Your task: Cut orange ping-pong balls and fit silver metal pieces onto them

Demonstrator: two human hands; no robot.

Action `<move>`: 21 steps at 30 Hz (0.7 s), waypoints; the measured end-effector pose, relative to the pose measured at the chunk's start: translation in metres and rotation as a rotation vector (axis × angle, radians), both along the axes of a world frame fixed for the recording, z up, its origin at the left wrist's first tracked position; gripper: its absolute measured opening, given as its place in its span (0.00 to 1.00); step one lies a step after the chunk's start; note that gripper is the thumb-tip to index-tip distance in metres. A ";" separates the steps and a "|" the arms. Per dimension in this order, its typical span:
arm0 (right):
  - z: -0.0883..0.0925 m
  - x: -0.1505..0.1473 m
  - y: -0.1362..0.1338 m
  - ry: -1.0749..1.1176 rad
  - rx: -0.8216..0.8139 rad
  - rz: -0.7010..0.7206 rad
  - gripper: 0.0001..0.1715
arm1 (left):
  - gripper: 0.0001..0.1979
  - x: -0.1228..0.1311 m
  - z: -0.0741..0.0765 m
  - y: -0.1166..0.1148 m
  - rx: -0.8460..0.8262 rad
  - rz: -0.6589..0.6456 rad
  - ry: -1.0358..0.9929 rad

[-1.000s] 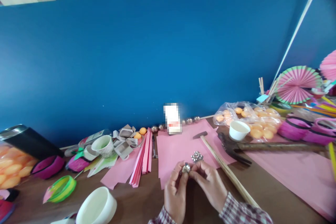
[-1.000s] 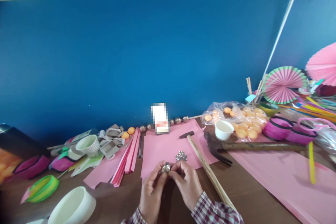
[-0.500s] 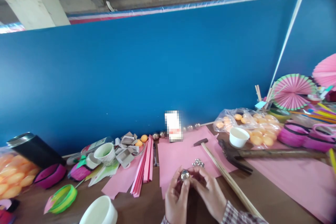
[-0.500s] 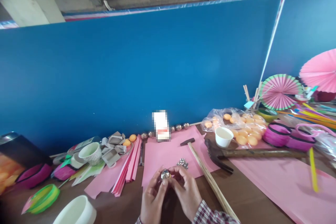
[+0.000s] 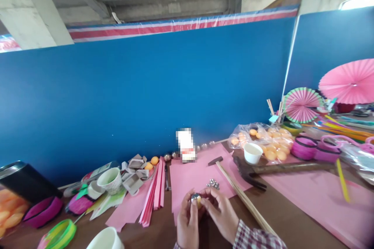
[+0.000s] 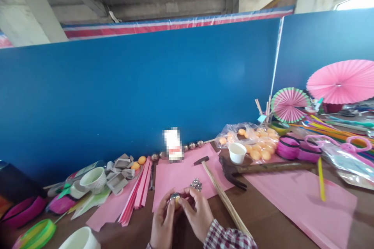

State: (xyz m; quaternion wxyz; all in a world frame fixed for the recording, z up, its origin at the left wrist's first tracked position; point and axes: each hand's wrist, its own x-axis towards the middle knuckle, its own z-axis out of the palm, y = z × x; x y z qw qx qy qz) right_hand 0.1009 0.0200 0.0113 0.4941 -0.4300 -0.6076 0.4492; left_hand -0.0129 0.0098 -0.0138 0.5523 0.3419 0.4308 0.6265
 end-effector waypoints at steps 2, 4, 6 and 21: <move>0.000 0.000 0.000 -0.002 0.018 -0.009 0.12 | 0.22 -0.001 -0.001 0.000 -0.002 -0.007 -0.011; -0.001 -0.001 0.001 0.001 0.036 -0.019 0.11 | 0.21 -0.002 -0.003 0.001 -0.005 -0.016 -0.036; -0.002 -0.001 0.001 -0.005 0.050 -0.037 0.11 | 0.22 -0.002 -0.005 0.002 -0.012 -0.026 -0.077; 0.010 0.001 -0.004 -0.021 0.113 -0.084 0.12 | 0.21 0.000 0.001 0.003 -0.037 0.073 -0.143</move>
